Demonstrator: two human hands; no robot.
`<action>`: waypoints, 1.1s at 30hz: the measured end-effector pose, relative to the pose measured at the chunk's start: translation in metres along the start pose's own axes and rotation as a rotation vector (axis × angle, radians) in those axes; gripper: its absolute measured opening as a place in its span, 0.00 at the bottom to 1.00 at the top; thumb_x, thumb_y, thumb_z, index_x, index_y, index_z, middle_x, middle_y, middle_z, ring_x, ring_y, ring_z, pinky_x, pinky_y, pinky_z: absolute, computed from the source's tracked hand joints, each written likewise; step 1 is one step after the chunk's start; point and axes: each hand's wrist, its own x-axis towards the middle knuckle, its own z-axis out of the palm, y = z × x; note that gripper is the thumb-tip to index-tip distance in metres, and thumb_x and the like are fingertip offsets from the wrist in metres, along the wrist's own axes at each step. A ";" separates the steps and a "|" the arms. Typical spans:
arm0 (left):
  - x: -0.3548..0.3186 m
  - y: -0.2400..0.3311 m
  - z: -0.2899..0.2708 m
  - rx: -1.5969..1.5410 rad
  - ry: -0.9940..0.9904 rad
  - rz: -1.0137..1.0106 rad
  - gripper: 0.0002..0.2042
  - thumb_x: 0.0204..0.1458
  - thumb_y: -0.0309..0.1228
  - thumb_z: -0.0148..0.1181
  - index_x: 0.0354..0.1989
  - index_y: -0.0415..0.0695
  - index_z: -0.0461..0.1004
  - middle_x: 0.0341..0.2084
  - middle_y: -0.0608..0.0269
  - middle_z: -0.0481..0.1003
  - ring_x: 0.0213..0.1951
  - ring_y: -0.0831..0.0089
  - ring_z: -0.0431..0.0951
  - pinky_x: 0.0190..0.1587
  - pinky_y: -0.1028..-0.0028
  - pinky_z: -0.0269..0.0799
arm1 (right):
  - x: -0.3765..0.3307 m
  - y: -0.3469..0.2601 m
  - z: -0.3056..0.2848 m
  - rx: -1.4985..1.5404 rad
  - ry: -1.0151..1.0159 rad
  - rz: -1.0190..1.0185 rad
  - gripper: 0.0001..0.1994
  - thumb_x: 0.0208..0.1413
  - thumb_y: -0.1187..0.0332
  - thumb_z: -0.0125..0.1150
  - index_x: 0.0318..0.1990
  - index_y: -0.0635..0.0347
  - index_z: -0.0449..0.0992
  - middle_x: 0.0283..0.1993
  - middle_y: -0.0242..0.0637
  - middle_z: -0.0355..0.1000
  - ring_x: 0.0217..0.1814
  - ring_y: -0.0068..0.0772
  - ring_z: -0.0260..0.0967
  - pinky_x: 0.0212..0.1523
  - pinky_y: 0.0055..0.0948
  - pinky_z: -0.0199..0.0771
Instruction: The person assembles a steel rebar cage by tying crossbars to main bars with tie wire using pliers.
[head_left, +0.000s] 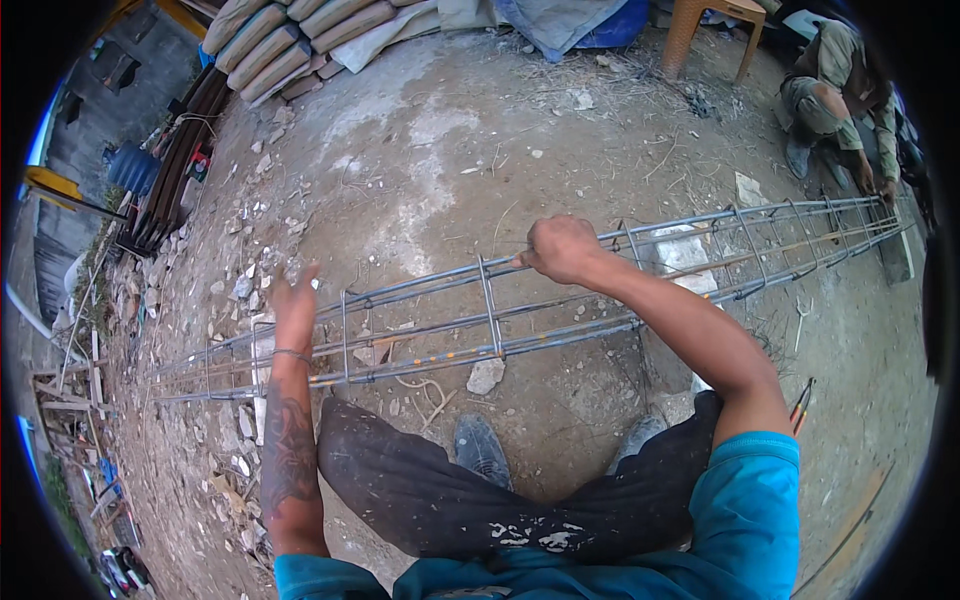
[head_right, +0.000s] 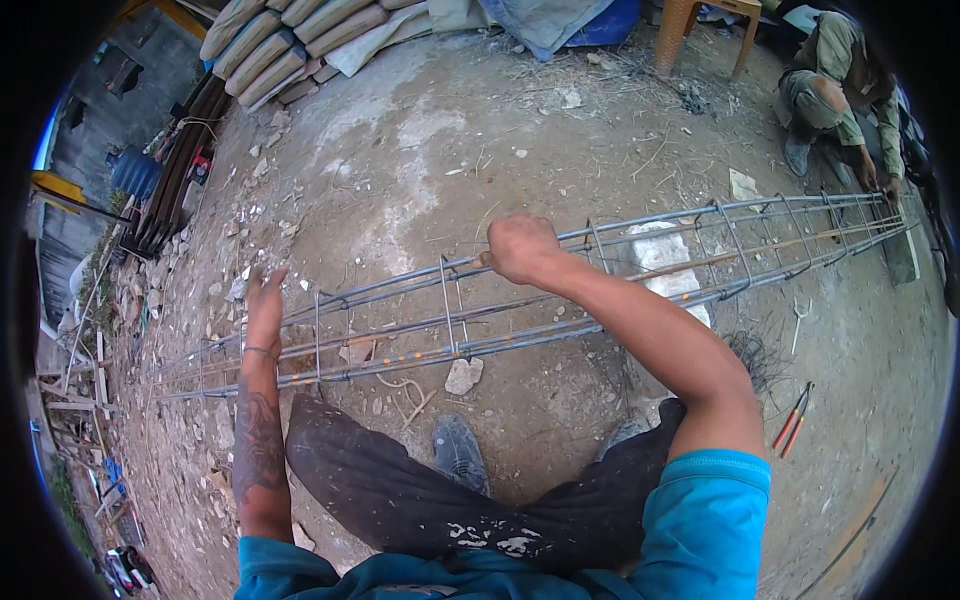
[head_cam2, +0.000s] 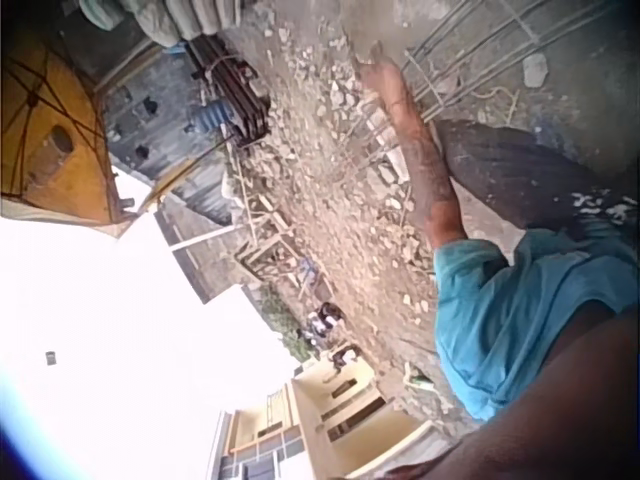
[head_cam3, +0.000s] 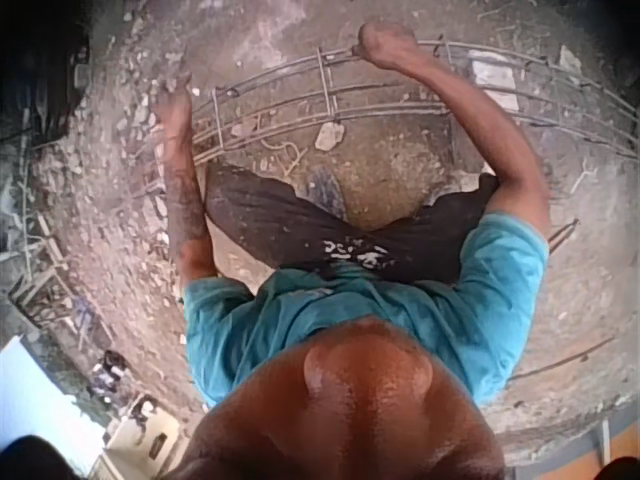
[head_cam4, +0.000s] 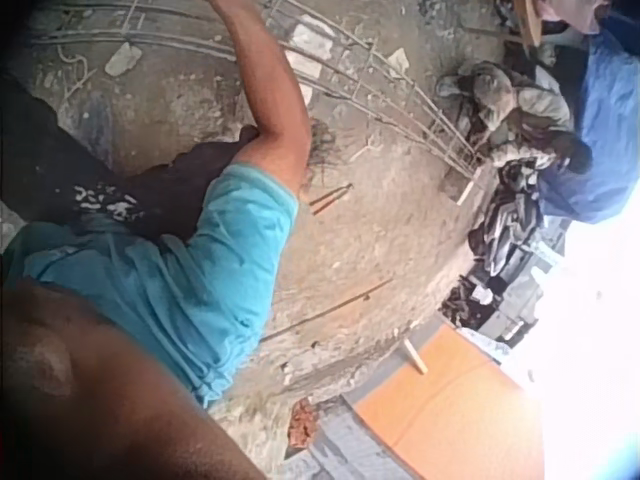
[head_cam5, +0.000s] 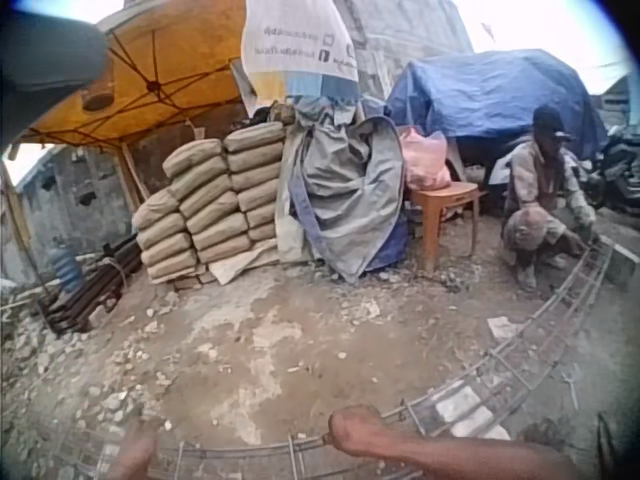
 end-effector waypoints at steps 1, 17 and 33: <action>-0.019 0.035 0.025 0.191 -0.077 0.293 0.30 0.53 0.47 0.51 0.58 0.38 0.60 0.58 0.44 0.60 0.56 0.53 0.63 0.58 0.61 0.56 | -0.001 0.002 0.000 0.005 -0.019 0.003 0.22 0.47 0.51 0.63 0.30 0.66 0.78 0.34 0.53 0.74 0.42 0.52 0.72 0.44 0.43 0.71; -0.005 0.075 0.149 0.532 -0.859 0.183 0.39 0.41 0.70 0.47 0.15 0.37 0.75 0.18 0.52 0.74 0.30 0.60 0.76 0.37 0.64 0.69 | -0.003 -0.002 0.004 0.012 0.052 0.035 0.20 0.44 0.51 0.64 0.26 0.62 0.79 0.30 0.51 0.74 0.38 0.51 0.73 0.41 0.44 0.71; 0.014 0.058 0.150 0.483 -0.836 0.275 0.35 0.40 0.62 0.59 0.28 0.31 0.77 0.33 0.44 0.76 0.38 0.52 0.77 0.41 0.61 0.71 | -0.040 -0.046 -0.076 0.155 0.137 -0.114 0.19 0.52 0.64 0.55 0.49 0.66 0.66 0.45 0.52 0.65 0.43 0.51 0.68 0.44 0.42 0.66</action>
